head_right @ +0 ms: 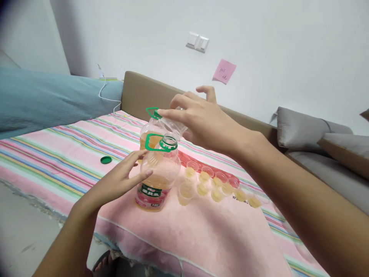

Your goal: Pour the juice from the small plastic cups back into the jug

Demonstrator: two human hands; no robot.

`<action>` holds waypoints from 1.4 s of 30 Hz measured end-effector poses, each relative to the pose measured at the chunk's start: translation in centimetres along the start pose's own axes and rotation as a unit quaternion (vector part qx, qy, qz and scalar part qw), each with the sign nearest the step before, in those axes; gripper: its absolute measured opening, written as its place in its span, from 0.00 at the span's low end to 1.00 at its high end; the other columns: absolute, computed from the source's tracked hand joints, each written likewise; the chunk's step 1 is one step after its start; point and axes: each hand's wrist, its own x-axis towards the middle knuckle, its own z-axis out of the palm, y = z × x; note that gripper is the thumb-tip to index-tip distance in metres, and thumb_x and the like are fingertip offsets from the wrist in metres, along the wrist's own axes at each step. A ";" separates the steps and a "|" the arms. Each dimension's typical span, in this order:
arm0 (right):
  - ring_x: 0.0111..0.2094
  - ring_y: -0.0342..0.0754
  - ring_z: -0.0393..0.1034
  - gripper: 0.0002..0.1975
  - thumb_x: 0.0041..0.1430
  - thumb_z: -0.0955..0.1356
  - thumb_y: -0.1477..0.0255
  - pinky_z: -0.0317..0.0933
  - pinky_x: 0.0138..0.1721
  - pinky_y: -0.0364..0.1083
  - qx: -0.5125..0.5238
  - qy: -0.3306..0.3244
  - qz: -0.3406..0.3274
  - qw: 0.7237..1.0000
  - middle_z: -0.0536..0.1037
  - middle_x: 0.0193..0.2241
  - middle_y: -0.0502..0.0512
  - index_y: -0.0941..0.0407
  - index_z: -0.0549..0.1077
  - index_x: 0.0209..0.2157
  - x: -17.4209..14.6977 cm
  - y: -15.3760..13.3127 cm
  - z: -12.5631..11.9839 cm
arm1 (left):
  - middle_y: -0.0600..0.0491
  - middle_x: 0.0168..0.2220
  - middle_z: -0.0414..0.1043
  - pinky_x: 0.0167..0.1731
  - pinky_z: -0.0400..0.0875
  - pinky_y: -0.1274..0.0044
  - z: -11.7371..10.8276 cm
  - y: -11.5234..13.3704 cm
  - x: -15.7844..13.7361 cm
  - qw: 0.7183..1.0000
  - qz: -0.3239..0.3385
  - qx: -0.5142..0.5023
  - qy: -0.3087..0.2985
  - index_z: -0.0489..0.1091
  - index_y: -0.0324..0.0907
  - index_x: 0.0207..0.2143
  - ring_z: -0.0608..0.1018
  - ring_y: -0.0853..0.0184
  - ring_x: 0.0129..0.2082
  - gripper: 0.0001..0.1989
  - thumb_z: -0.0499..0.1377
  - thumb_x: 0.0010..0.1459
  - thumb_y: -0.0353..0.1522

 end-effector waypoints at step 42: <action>0.69 0.64 0.65 0.34 0.70 0.69 0.72 0.48 0.69 0.71 -0.024 0.008 -0.031 0.999 0.80 0.62 0.57 0.37 0.66 0.73 0.1 -0.5 0.7 | 0.54 0.68 0.69 0.69 0.63 0.66 0.1 -0.4 0.2 1.000 0.007 0.009 -0.004 0.64 0.55 0.68 0.71 0.58 0.69 0.29 0.62 0.72 0.54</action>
